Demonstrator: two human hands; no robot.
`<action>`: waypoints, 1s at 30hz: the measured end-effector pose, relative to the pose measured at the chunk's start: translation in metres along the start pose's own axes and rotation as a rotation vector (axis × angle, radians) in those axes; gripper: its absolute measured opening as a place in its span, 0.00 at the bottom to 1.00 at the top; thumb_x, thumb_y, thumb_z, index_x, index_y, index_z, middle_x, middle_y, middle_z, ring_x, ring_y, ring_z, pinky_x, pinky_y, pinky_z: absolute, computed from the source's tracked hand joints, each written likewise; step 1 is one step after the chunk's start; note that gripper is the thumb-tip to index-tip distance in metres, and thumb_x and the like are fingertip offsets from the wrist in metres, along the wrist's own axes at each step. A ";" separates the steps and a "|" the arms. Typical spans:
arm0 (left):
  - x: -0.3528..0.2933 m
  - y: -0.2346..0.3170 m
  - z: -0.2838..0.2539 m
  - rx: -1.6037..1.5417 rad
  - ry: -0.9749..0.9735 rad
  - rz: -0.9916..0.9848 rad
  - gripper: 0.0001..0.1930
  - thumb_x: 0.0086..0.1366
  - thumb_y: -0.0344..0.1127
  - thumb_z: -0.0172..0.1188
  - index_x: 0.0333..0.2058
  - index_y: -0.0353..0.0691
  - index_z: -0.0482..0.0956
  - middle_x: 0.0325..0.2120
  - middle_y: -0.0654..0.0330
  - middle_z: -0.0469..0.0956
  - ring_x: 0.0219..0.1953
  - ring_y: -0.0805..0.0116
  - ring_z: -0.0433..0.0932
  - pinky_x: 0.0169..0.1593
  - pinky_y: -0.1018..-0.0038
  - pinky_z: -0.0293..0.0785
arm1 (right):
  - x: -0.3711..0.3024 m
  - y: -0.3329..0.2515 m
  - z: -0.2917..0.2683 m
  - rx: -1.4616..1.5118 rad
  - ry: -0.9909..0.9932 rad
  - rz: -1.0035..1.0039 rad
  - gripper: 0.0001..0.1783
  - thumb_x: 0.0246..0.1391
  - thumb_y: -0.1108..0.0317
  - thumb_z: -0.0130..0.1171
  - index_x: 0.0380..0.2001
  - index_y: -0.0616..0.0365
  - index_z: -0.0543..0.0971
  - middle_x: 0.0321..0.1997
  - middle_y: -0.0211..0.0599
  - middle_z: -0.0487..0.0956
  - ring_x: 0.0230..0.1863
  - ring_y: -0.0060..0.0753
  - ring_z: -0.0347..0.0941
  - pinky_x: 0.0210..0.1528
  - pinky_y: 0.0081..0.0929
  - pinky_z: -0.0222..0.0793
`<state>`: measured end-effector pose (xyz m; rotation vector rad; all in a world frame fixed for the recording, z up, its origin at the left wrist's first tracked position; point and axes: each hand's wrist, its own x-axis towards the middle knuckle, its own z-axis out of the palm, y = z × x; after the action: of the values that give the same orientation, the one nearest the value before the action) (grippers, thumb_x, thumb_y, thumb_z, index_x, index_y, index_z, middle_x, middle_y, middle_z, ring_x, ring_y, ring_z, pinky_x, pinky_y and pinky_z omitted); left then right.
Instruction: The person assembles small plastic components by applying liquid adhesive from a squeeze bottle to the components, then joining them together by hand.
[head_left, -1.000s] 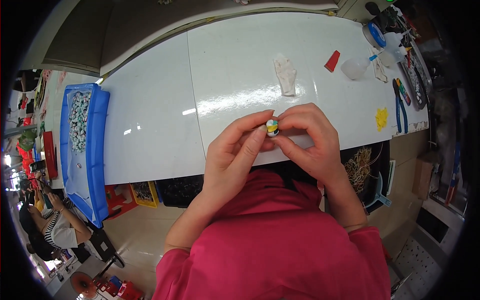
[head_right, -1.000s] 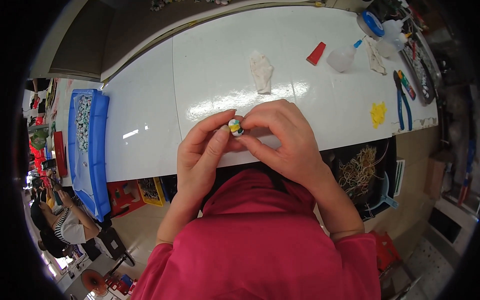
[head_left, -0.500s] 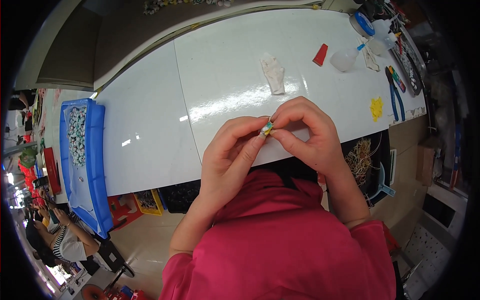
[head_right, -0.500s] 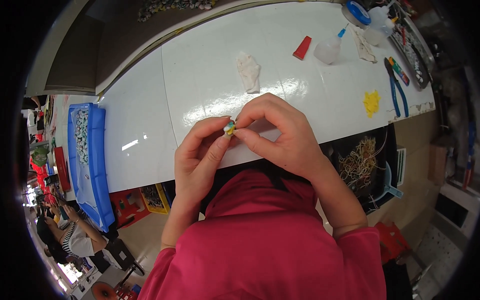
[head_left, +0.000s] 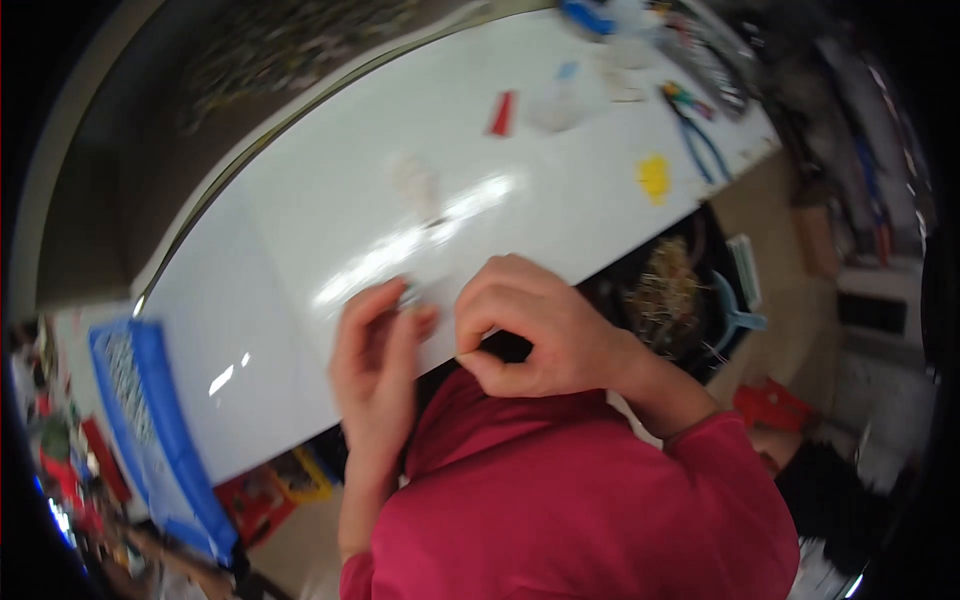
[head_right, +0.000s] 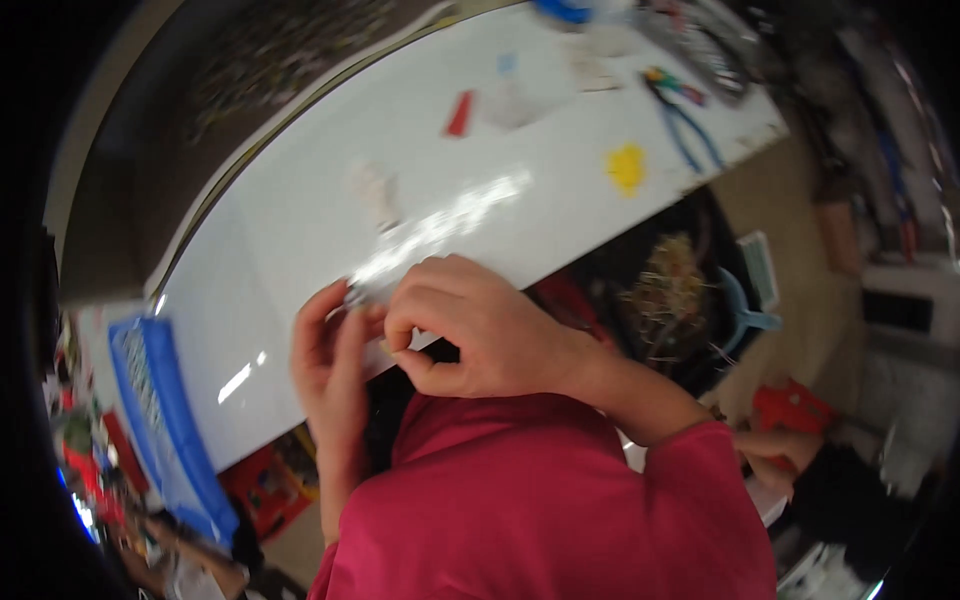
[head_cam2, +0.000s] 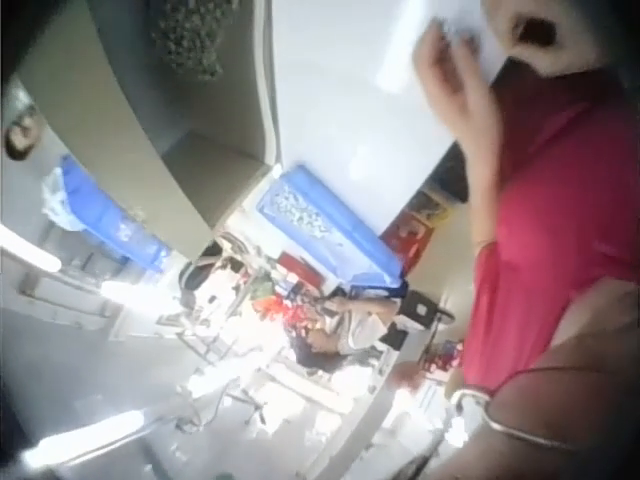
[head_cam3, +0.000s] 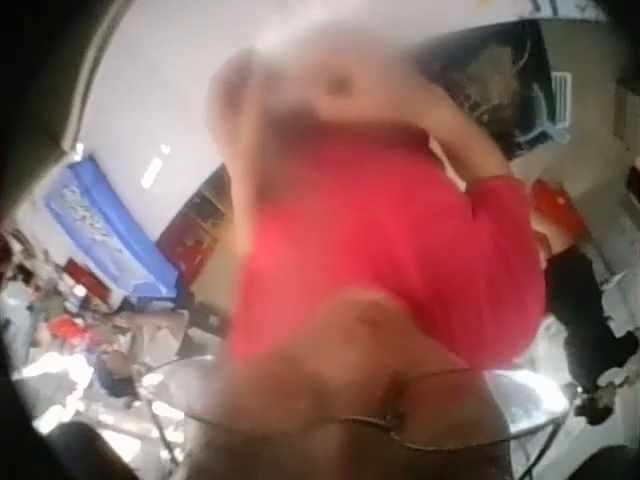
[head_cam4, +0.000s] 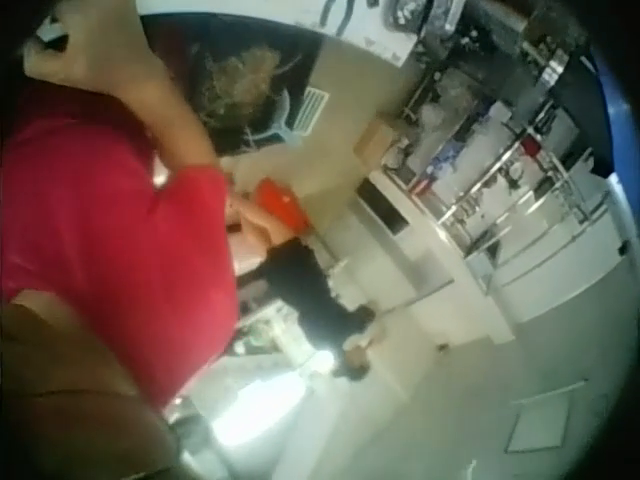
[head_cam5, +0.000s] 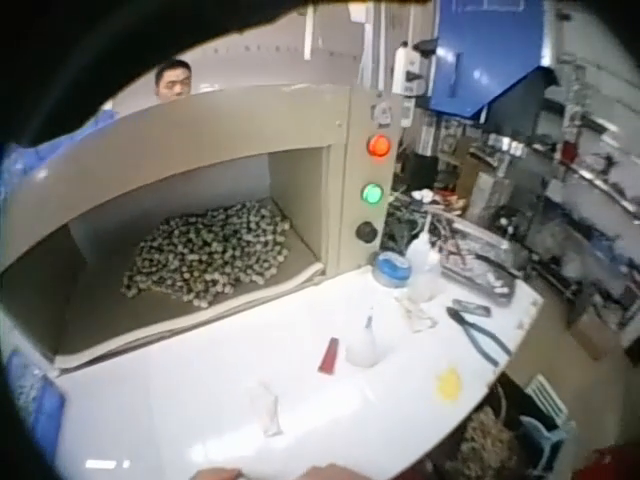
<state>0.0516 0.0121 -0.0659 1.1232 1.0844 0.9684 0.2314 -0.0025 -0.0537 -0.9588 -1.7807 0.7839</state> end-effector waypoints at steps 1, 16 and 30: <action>-0.001 0.005 0.000 0.053 0.030 -0.019 0.12 0.64 0.21 0.49 0.46 0.31 0.69 0.43 0.57 0.71 0.42 0.70 0.76 0.47 0.75 0.74 | -0.005 0.000 -0.015 0.016 0.017 0.127 0.09 0.38 0.80 0.59 0.26 0.56 0.73 0.30 0.31 0.72 0.31 0.27 0.69 0.33 0.19 0.65; 0.008 0.005 0.004 -0.025 0.060 -0.074 0.14 0.59 0.21 0.54 0.45 0.33 0.70 0.44 0.56 0.68 0.37 0.70 0.75 0.42 0.77 0.73 | -0.051 0.022 -0.159 -0.792 0.426 0.680 0.11 0.48 0.66 0.58 0.32 0.60 0.71 0.26 0.36 0.74 0.27 0.27 0.71 0.32 0.25 0.68; 0.013 -0.009 0.011 0.541 -0.141 0.463 0.16 0.54 0.35 0.62 0.42 0.39 0.75 0.39 0.51 0.74 0.41 0.55 0.75 0.43 0.66 0.74 | -0.005 0.034 -0.013 0.169 0.057 0.015 0.10 0.49 0.70 0.57 0.35 0.62 0.73 0.35 0.39 0.73 0.35 0.37 0.72 0.36 0.30 0.69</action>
<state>0.0656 0.0206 -0.0759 1.9187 1.0169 0.9493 0.2541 0.0112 -0.0789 -0.8751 -1.6323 0.8926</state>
